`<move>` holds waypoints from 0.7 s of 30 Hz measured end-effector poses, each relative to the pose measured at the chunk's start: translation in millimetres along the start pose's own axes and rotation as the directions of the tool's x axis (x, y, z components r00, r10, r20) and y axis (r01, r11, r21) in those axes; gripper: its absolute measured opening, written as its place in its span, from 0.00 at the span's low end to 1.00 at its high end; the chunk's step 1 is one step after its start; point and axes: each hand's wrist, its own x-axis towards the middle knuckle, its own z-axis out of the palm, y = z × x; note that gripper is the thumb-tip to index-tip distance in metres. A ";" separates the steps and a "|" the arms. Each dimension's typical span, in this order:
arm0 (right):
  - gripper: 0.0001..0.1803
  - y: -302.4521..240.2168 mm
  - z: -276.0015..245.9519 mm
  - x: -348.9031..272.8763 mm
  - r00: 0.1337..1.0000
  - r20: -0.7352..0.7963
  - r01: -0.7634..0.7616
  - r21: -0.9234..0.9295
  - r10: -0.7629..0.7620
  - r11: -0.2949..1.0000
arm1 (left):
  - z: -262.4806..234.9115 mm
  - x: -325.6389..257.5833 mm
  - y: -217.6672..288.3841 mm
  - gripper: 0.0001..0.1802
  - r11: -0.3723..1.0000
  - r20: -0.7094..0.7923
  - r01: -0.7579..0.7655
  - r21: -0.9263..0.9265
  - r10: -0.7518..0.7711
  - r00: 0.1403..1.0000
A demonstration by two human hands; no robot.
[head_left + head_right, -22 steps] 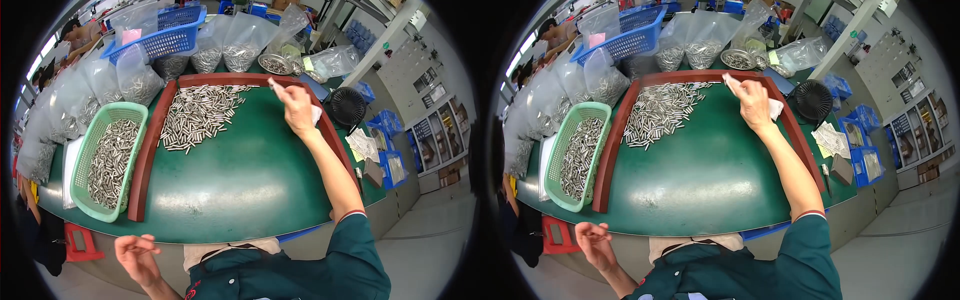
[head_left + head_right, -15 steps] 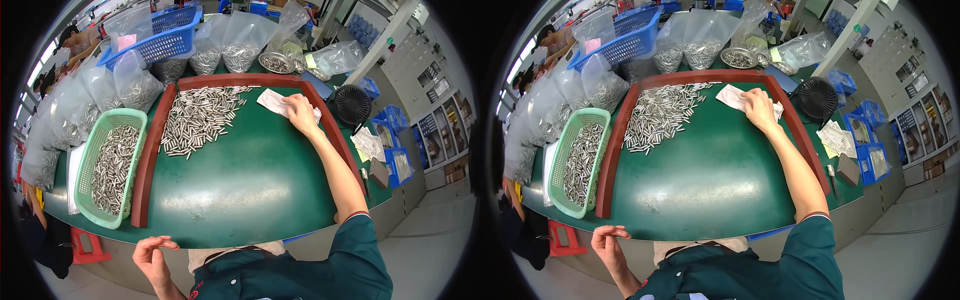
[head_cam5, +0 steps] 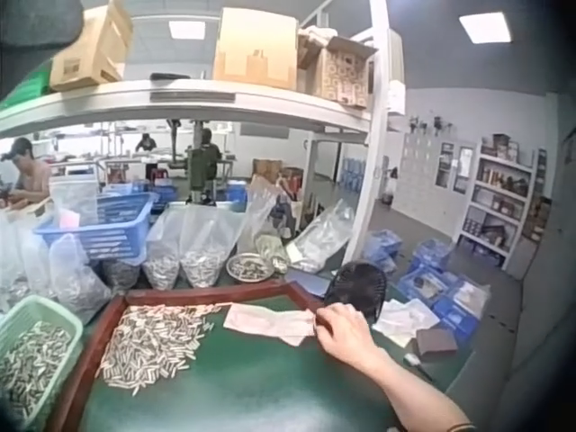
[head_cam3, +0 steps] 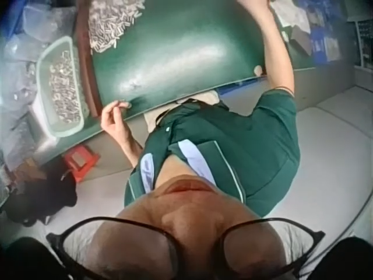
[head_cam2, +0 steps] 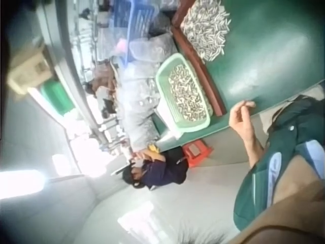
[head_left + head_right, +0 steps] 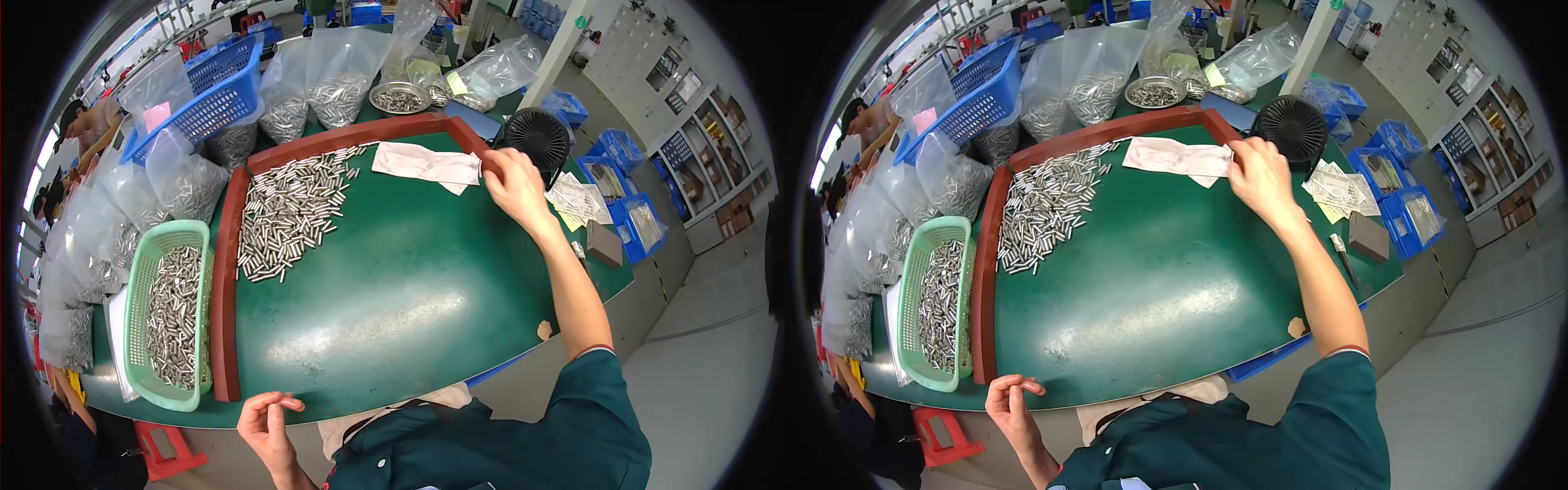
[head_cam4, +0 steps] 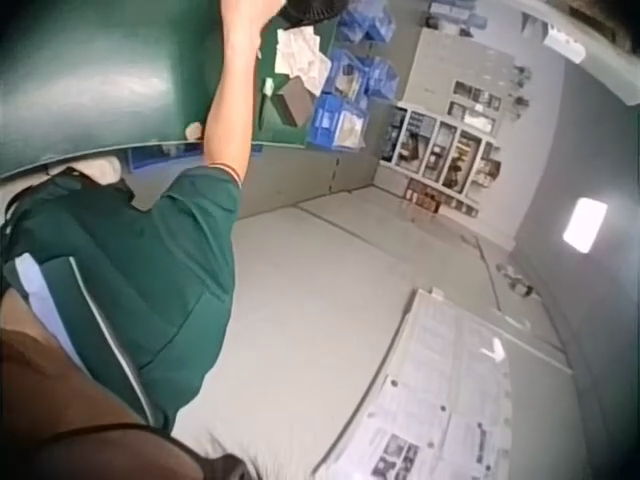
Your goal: The worker sorts small metal pins and then manually assembles them into gold-colored metal sleeves on a factory workbench.
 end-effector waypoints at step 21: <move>0.20 40.2 -6.3 -51.6 0.886 0.086 -0.427 -0.235 0.456 0.873 | 8.3 2.2 -8.4 0.05 0.992 0.043 0.049 -0.112 -0.045 0.998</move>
